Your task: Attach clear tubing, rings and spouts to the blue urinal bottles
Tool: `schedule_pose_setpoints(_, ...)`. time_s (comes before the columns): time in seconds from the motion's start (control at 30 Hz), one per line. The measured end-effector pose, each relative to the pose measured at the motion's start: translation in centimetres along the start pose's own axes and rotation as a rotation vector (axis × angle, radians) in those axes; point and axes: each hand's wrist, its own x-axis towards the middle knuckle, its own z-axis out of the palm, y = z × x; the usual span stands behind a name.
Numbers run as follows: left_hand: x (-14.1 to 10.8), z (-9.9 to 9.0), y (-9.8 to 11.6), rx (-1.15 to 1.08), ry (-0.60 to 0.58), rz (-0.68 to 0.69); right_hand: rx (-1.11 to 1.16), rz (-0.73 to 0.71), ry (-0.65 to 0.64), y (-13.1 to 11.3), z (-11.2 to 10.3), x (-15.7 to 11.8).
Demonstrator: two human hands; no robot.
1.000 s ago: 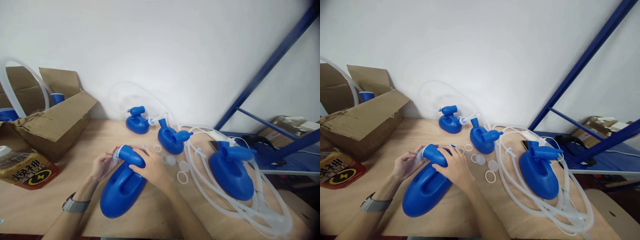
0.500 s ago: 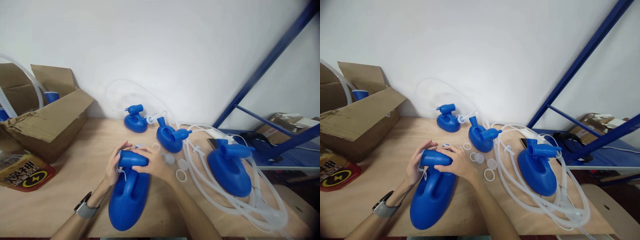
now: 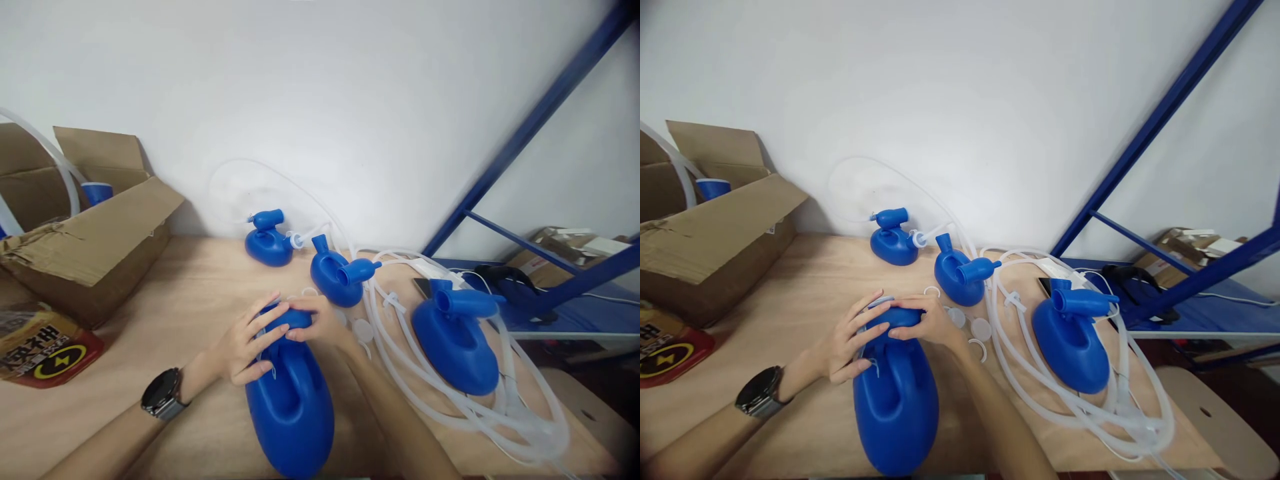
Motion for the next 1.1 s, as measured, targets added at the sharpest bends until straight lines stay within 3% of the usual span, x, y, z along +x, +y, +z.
schedule_pose_setpoints(0.13,0.9,-1.9,-0.2,0.06,-0.212,-0.075,0.159,-0.013,-0.078,-0.1,-0.5,1.2)
schedule_pose_setpoints(0.23,0.5,-3.3,0.4,0.157,-0.229,-0.127,0.128,0.003,-0.134,-0.6,-0.6,1.8)
schedule_pose_setpoints(0.3,-0.5,-3.8,1.5,0.308,-0.162,-0.064,0.118,0.055,-0.127,-0.9,-0.6,2.0)
schedule_pose_setpoints(0.4,-2.6,-3.2,4.1,0.571,0.061,-0.017,0.114,0.118,-0.045,-0.7,-0.6,1.9)
schedule_pose_setpoints(0.47,-3.5,-1.9,6.2,0.587,0.183,-0.162,0.117,0.125,-0.006,-0.4,-0.6,1.7)
schedule_pose_setpoints(0.6,-3.0,1.4,9.3,0.372,0.256,-0.507,0.106,0.113,0.036,-0.1,-0.3,1.4)
schedule_pose_setpoints(0.77,-1.8,3.4,9.7,0.256,0.352,-0.85,0.047,0.081,0.061,-0.5,0.2,0.7)
schedule_pose_setpoints(0.97,-2.9,3.7,9.3,0.351,0.495,-0.891,0.011,0.103,0.139,-0.3,0.5,0.3)
schedule_pose_setpoints(1.1,-3.0,3.8,9.1,0.306,0.495,-0.931,-0.026,0.096,0.187,-0.5,1.1,-0.1)
